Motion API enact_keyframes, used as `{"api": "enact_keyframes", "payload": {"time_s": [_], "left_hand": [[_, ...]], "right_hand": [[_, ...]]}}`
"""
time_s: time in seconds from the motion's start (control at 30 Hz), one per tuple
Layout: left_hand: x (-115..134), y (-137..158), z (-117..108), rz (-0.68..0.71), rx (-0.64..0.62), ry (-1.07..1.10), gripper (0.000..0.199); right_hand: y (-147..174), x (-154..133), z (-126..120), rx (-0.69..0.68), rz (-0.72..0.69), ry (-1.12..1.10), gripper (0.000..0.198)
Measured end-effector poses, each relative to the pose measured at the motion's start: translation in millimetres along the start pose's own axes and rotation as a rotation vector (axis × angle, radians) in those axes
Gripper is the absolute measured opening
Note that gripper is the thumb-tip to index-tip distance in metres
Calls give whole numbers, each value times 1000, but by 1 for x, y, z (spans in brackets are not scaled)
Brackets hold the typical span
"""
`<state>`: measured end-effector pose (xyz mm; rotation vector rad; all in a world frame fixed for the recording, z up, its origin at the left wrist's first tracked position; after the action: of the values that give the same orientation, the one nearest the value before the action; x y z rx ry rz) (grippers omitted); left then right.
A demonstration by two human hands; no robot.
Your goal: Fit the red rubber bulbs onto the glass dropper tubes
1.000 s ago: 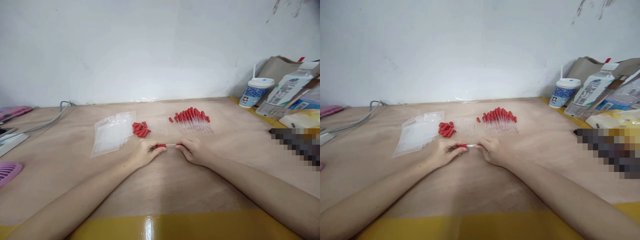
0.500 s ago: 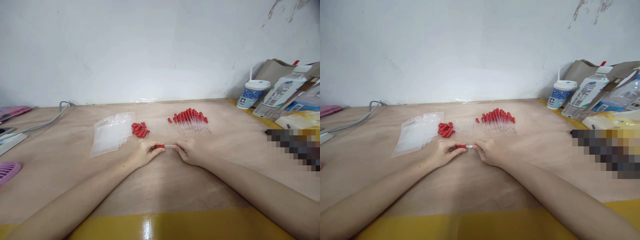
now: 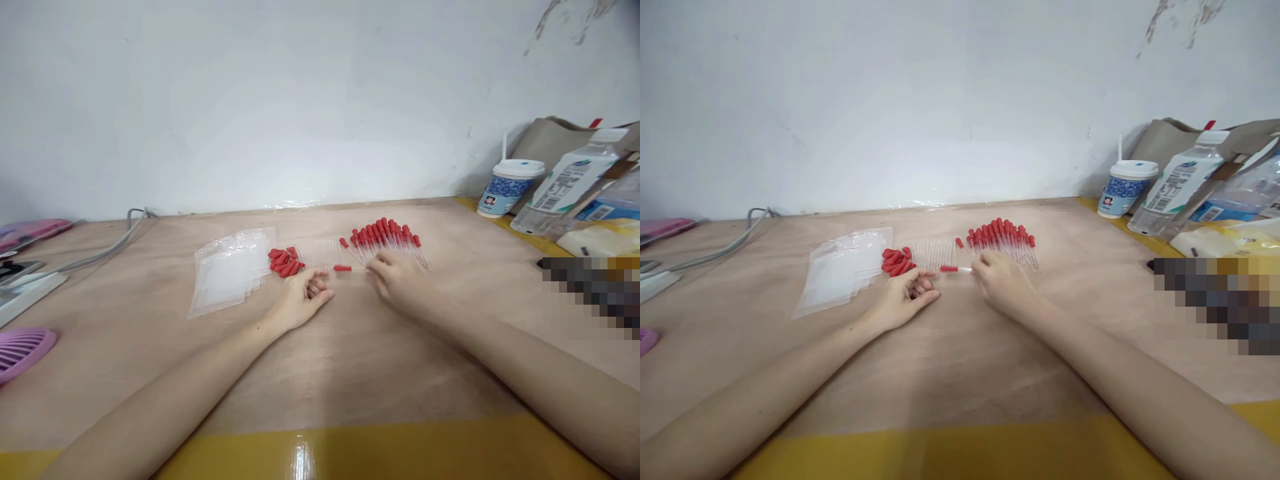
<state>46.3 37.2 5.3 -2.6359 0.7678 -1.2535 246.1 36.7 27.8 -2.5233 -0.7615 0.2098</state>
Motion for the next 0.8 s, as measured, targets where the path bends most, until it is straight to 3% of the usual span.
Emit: {"api": "enact_keyframes", "payload": {"time_s": [0.17, 0.27, 0.5, 0.8], "left_hand": [[1, 0, 0, 45, -75, -74, 18], [5, 1, -1, 89, -72, -101, 15], [5, 4, -5, 75, -94, -119, 13], [8, 4, -5, 84, -103, -118, 14]], "right_hand": [[-23, 53, 6, -8, 562, -275, 21], [-37, 68, 15, -20, 714, -250, 24], [-42, 67, 30, -52, 788, -126, 34], [-36, 46, 23, -24, 678, -91, 24]]}}
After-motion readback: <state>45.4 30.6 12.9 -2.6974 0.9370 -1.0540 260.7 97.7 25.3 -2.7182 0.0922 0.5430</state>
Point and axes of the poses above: each hand's wrist, its own y-axis away from the middle knuckle, its own z-axis out of the palm, x = y × z, the point moved 3 cm from there along -y, towards the middle knuckle, and after that the axes turned 3 degrees about -x, right-handed, at the moved point
